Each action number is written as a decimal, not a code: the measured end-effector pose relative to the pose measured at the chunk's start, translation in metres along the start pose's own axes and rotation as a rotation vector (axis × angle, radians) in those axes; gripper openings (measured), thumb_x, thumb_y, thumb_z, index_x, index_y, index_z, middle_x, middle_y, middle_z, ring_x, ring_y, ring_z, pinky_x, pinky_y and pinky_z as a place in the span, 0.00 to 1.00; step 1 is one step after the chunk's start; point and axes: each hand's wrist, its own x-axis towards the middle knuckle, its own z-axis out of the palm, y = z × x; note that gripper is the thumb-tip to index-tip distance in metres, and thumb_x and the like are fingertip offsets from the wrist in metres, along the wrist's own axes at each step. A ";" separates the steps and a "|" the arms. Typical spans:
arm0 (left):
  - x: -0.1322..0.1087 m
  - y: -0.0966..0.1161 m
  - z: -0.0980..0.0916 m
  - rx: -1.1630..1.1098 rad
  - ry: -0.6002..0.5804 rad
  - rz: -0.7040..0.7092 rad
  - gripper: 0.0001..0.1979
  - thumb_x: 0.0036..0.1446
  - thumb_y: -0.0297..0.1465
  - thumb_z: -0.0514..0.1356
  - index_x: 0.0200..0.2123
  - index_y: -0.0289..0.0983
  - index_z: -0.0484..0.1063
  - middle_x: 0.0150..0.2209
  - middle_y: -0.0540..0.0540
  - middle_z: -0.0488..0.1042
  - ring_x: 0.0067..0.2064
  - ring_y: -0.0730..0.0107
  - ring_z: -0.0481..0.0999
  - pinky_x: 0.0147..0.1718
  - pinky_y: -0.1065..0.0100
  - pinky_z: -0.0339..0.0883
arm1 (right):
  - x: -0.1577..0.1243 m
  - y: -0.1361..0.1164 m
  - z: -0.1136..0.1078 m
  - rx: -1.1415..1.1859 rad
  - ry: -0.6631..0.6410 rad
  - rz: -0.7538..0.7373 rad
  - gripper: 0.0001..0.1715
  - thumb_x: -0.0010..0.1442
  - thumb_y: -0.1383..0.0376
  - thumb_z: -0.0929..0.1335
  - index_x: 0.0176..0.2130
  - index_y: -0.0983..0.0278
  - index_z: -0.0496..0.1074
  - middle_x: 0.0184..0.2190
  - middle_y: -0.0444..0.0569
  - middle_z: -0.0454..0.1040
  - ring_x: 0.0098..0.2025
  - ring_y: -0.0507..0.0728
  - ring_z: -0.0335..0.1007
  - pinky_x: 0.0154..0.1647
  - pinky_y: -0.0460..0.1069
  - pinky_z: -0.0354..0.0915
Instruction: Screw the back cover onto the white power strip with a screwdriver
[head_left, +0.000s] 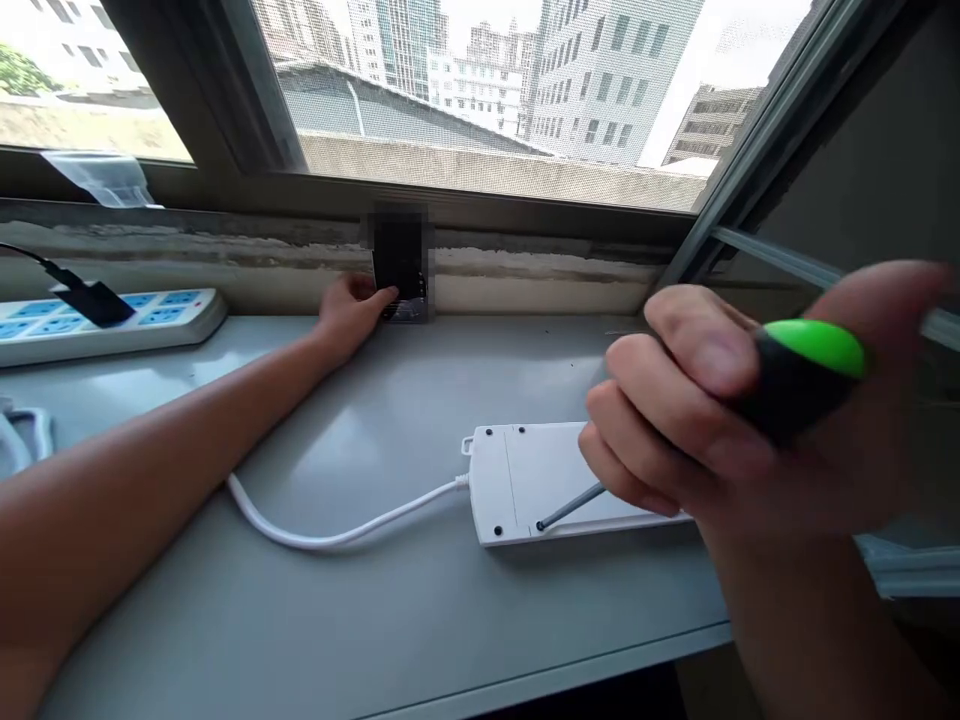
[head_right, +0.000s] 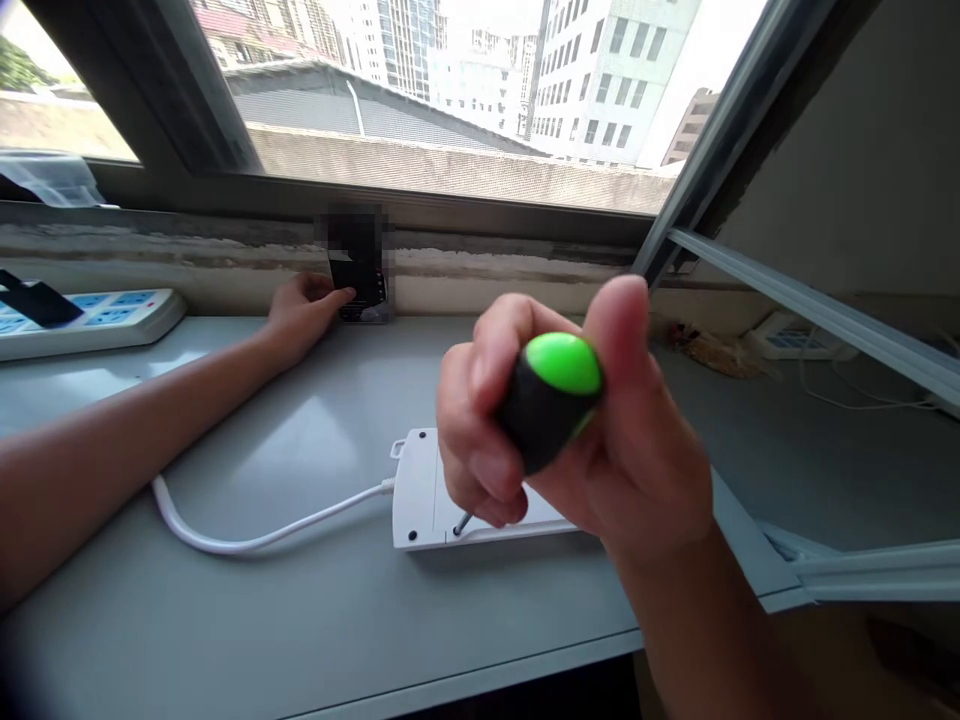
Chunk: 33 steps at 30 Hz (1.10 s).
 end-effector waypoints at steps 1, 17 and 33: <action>0.000 0.000 0.000 0.000 0.001 0.001 0.19 0.49 0.42 0.71 0.38 0.39 0.73 0.37 0.45 0.77 0.41 0.55 0.77 0.46 0.58 0.73 | -0.001 0.000 0.000 -0.013 -0.013 -0.007 0.20 0.75 0.51 0.65 0.38 0.61 0.73 0.21 0.37 0.56 0.23 0.48 0.56 0.28 0.46 0.62; 0.001 0.000 -0.001 0.024 0.004 0.003 0.17 0.50 0.42 0.71 0.39 0.39 0.74 0.38 0.45 0.78 0.41 0.56 0.78 0.45 0.60 0.73 | 0.001 -0.004 0.004 -0.012 -0.021 0.027 0.30 0.75 0.45 0.62 0.32 0.62 0.72 0.24 0.39 0.57 0.25 0.48 0.55 0.30 0.46 0.61; 0.001 -0.001 -0.001 0.031 0.009 -0.007 0.17 0.50 0.42 0.71 0.39 0.39 0.74 0.38 0.45 0.78 0.42 0.54 0.78 0.45 0.59 0.72 | 0.003 0.003 0.009 0.020 0.014 -0.023 0.21 0.73 0.48 0.68 0.36 0.61 0.71 0.26 0.38 0.62 0.25 0.47 0.55 0.30 0.45 0.62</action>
